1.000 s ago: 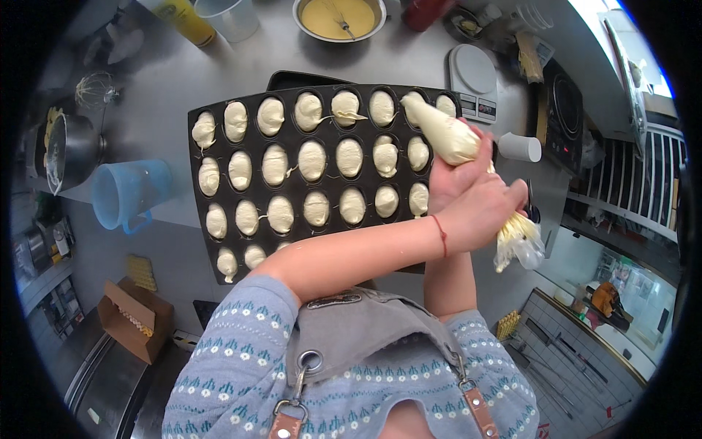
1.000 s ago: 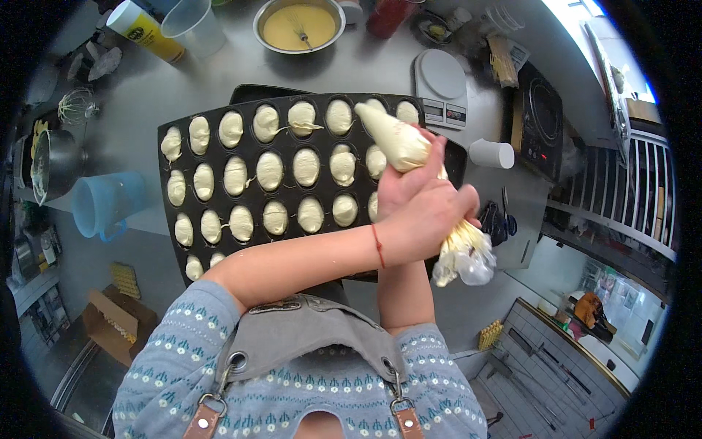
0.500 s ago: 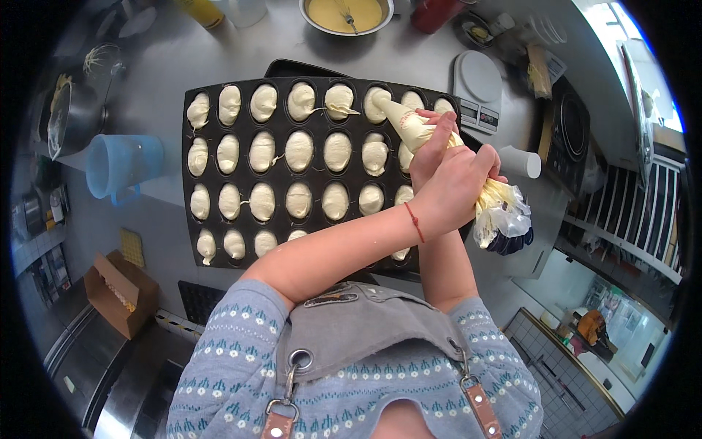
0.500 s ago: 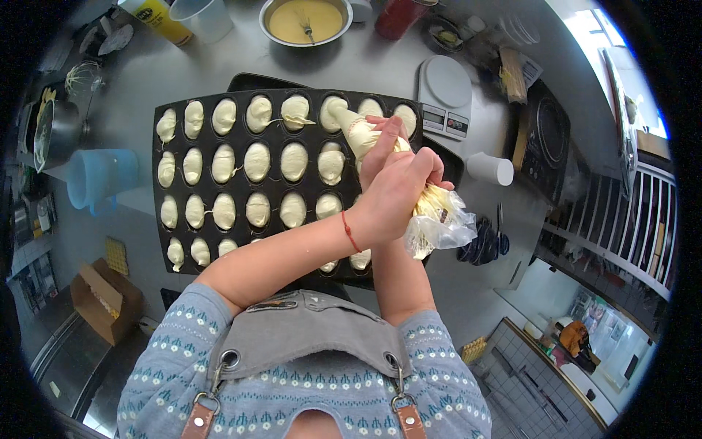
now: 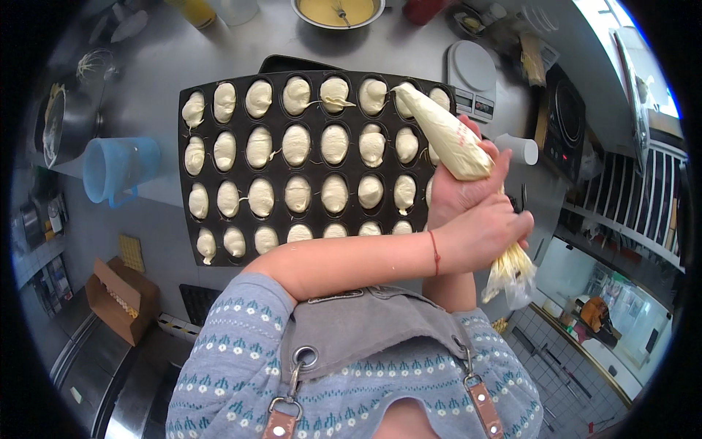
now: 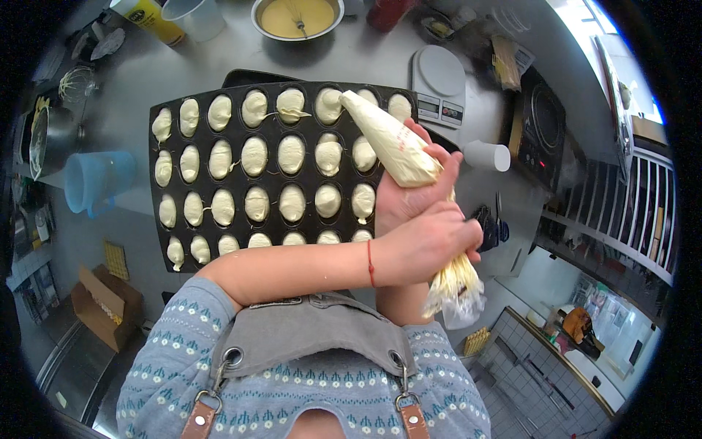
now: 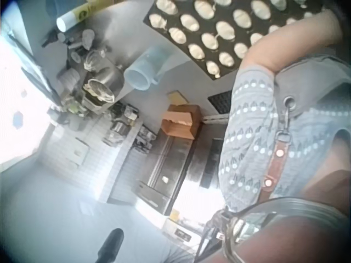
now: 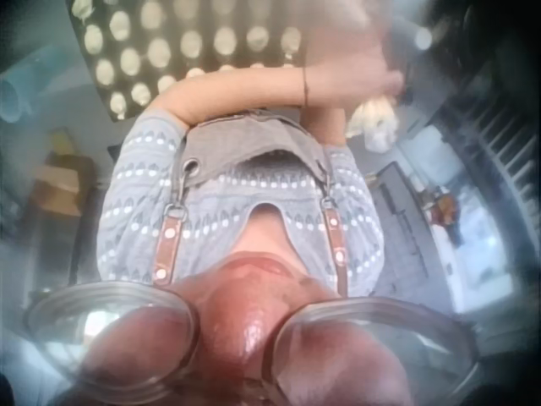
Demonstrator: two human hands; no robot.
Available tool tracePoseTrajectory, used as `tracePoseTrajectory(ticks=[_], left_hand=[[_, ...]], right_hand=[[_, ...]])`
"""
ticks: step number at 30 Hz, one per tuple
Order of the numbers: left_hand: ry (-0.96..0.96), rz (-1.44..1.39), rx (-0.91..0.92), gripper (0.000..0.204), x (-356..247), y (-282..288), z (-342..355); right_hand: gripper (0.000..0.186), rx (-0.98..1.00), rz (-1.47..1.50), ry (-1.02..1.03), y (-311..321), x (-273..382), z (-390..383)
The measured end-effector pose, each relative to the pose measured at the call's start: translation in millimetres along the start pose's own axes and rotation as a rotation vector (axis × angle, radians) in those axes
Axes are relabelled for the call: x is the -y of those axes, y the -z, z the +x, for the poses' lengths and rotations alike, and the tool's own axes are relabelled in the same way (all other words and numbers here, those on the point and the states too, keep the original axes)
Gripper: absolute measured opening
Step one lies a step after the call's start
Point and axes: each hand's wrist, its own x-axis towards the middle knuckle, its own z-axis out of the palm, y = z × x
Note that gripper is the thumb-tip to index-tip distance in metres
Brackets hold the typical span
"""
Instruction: The person mixes batter in a bowl and then transfers it into a pastry bag to pipe onto a baking tray.
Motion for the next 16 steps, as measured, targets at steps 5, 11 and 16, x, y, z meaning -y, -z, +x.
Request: tracePoseTrajectory(ticks=[5, 11, 16], left_hand=[[-0.096, -0.007, 0.095, 0.017, -21.9, -13.5, -7.2], [-0.038, -0.001, 0.103, 0.018, -5.7, -26.8, -22.4], [0.124, 0.154, 0.117, 0.016, 24.0, -18.7, -28.9]], right_hand=[[0.041, -0.051, -0.008, 0.039, 15.5, 39.2, -15.8], [0.022, 0.154, -0.604, 0.459, 64.0, 18.9, -25.9], [0.056, 0.466, -1.253, 0.696, 138.8, -13.0, -3.4]])
